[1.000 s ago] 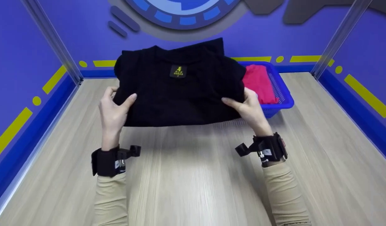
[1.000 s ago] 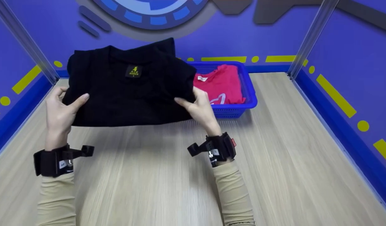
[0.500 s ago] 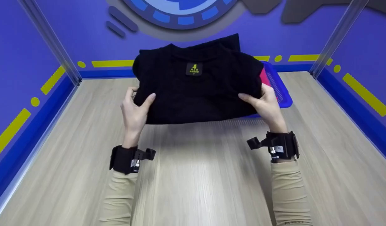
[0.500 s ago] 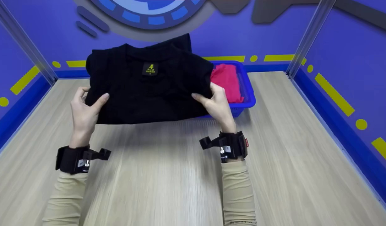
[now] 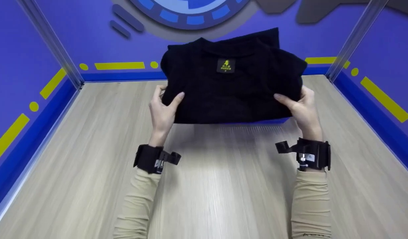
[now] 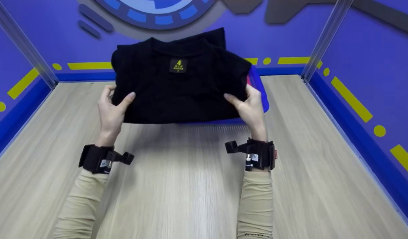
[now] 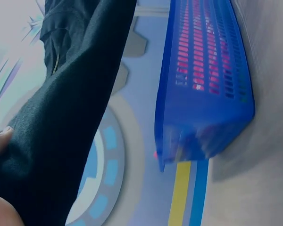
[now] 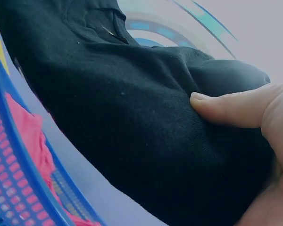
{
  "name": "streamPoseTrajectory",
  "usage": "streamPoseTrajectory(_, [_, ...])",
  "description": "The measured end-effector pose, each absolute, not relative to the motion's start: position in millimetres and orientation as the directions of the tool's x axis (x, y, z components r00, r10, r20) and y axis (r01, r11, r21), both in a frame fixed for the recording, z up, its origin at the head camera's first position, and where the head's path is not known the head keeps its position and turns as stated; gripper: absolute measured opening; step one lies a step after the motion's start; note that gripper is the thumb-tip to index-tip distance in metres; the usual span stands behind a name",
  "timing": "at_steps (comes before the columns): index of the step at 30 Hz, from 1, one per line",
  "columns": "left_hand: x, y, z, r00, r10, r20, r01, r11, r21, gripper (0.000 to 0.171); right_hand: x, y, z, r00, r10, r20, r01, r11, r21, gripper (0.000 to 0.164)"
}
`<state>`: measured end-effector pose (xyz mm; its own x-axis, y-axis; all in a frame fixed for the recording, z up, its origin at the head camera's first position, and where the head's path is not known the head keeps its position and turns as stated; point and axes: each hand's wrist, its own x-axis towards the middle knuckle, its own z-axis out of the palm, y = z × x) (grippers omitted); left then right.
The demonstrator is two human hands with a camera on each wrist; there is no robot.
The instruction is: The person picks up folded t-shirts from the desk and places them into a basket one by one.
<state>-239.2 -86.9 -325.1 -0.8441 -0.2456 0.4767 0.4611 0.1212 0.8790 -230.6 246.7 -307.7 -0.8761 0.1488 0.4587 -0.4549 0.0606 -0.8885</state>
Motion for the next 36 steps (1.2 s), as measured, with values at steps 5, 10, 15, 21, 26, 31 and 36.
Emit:
streamPoseTrajectory(5, [-259.7,-66.2,-316.3,-0.819,-0.201,0.537,0.524,0.121,0.843,0.036,-233.8,264.8,-305.2,-0.866,0.238,0.440,-0.450,0.014,-0.893,0.026])
streamPoseTrajectory(10, [-280.9,-47.5,-306.5,-0.806,-0.178,0.564,0.540,0.170,0.825,0.037,-246.4,280.1,-297.5,-0.849,0.305,0.431,-0.436,0.056,-0.898,0.030])
streamPoseTrajectory(15, [-301.9,-29.6,-308.6,-0.844,-0.169,0.510,0.487,0.160,0.859,0.036,-262.9,292.4,-296.3,-0.833,0.365,0.417,-0.380,0.171,-0.909,0.026])
streamPoseTrajectory(21, [-317.7,-8.3,-323.8,-0.884,-0.192,0.427,0.393,0.190,0.900,0.032,-282.3,302.7,-311.5,-0.811,0.405,0.423,-0.316,0.305,-0.898,0.021])
streamPoseTrajectory(26, [-324.7,-0.2,-339.3,-0.914,-0.149,0.378,0.350,0.186,0.918,0.030,-293.2,303.3,-330.3,-0.800,0.433,0.415,-0.228,0.419,-0.879,0.019])
streamPoseTrajectory(31, [-330.0,2.2,-350.7,-0.931,-0.113,0.347,0.320,0.205,0.925,0.028,-299.3,300.2,-346.4,-0.808,0.426,0.408,-0.150,0.520,-0.841,0.024])
streamPoseTrajectory(36, [-330.2,2.7,-355.8,-0.938,-0.095,0.333,0.300,0.255,0.919,0.025,-303.8,298.0,-354.1,-0.829,0.374,0.416,-0.141,0.579,-0.803,0.027])
